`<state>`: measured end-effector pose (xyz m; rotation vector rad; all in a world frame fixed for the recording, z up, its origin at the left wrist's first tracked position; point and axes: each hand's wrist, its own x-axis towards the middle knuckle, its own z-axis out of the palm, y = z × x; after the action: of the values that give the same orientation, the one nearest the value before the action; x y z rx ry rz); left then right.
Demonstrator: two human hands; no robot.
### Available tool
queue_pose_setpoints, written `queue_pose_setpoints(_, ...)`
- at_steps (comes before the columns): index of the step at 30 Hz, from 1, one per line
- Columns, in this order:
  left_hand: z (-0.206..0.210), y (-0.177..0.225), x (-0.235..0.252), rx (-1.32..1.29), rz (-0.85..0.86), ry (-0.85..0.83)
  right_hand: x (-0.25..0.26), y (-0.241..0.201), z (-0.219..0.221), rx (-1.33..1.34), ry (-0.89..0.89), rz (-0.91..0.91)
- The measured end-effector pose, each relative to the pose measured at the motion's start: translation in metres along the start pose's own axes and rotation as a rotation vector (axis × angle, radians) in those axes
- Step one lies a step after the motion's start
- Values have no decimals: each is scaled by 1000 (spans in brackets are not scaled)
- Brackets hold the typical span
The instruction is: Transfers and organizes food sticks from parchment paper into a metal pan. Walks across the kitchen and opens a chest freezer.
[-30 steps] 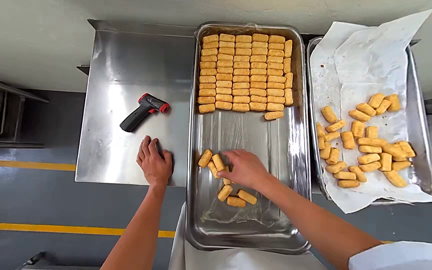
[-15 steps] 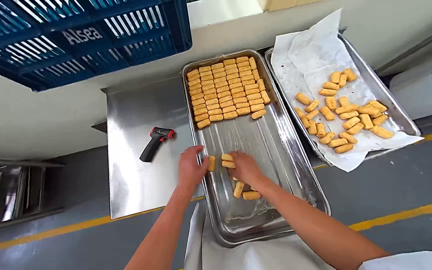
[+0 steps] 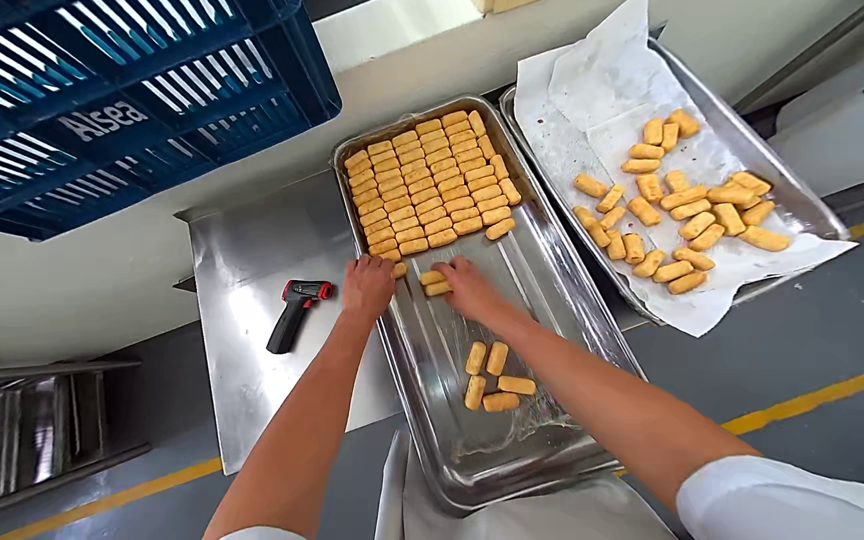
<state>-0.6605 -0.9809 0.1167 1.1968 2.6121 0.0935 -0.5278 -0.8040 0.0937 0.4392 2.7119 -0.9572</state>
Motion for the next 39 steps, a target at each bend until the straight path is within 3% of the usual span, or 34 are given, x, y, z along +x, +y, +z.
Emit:
queue_pose_setpoints(5, 4, 1, 3, -79, -89, 87, 17, -23, 21, 87, -60, -144)
queue_pose_setpoints(8, 1, 6, -10, -201, -153, 120, 18, -34, 33, 191, 13, -101)
queue_pose_setpoints(12, 5, 19, -26, -160, 40, 65, 25, -45, 30, 227, 15, -85)
queue_pose_setpoints(17, 18, 16, -25, -20, 83, 57, -13, 2, -28, 62, -329, -260)
queue_pose_setpoints(21, 14, 34, -38, -179, 68, 69, -86, 35, -38, -155, -474, -295)
queue_pose_setpoints(23, 12, 58, -59, -283, 70, -58, -108, 36, -19, -235, -446, -335)
queue_pose_setpoints(25, 14, 90, -87, -321, 32, -341, -113, 37, -1, -263, -398, -362)
queue_pose_setpoints(28, 21, 132, -119, -310, -33, -664, -100, 42, -6, -221, -332, -247)
queue_pose_setpoints(32, 39, 142, -128, -301, -83, -677, -56, 37, -29, -174, -209, -46)
queue_pose_setpoints(37, 33, 140, -123, -292, -75, -615, 20, -7, -12, -61, 0, -64)
queue_pose_setpoints(39, 27, 133, -117, -291, -75, -506, 36, -16, -2, -20, 70, -65)
